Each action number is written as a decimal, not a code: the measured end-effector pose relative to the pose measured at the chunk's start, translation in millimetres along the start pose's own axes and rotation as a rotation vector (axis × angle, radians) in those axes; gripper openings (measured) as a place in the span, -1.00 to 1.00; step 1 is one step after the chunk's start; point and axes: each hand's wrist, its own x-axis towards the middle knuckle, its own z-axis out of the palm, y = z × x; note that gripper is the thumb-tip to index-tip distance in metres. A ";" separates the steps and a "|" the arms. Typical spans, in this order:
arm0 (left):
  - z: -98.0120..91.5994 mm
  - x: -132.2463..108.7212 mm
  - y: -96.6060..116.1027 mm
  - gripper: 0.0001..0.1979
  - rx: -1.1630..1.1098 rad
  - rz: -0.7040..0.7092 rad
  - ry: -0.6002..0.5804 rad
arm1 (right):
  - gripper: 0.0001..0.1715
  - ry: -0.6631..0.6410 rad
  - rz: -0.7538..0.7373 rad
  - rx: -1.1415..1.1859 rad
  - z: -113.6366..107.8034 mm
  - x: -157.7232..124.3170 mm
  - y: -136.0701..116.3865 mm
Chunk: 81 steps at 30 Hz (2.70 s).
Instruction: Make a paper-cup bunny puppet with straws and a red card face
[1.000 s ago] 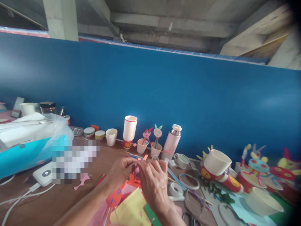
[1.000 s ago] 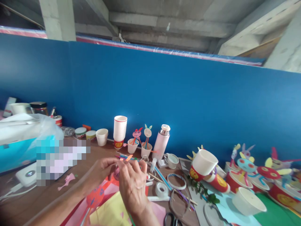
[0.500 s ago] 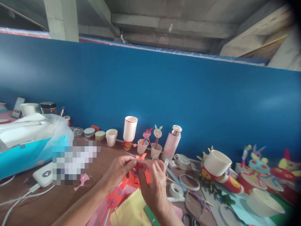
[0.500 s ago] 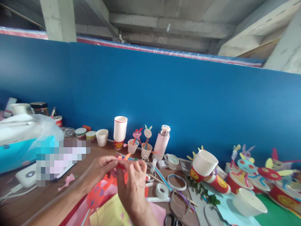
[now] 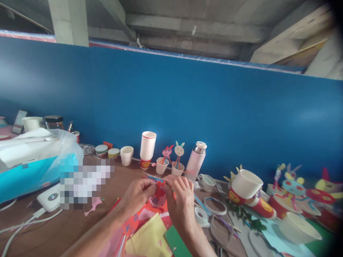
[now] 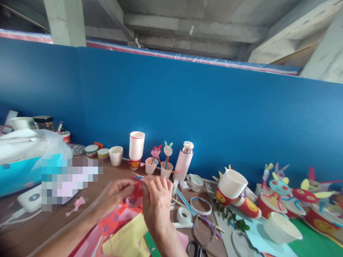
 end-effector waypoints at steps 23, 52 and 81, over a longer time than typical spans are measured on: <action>-2.5 -0.6 1.2 -0.71 -0.006 0.027 -0.041 | -0.74 -0.154 -0.121 -0.049 -0.6 4.1 0.2; -8.7 4.6 -8.6 -0.84 0.111 -0.019 -0.037 | -0.71 -0.100 0.535 0.672 -25.3 15.4 29.9; -7.8 0.2 9.7 -0.87 -0.092 -0.085 0.020 | -0.53 -0.161 0.674 1.006 4.8 9.9 34.2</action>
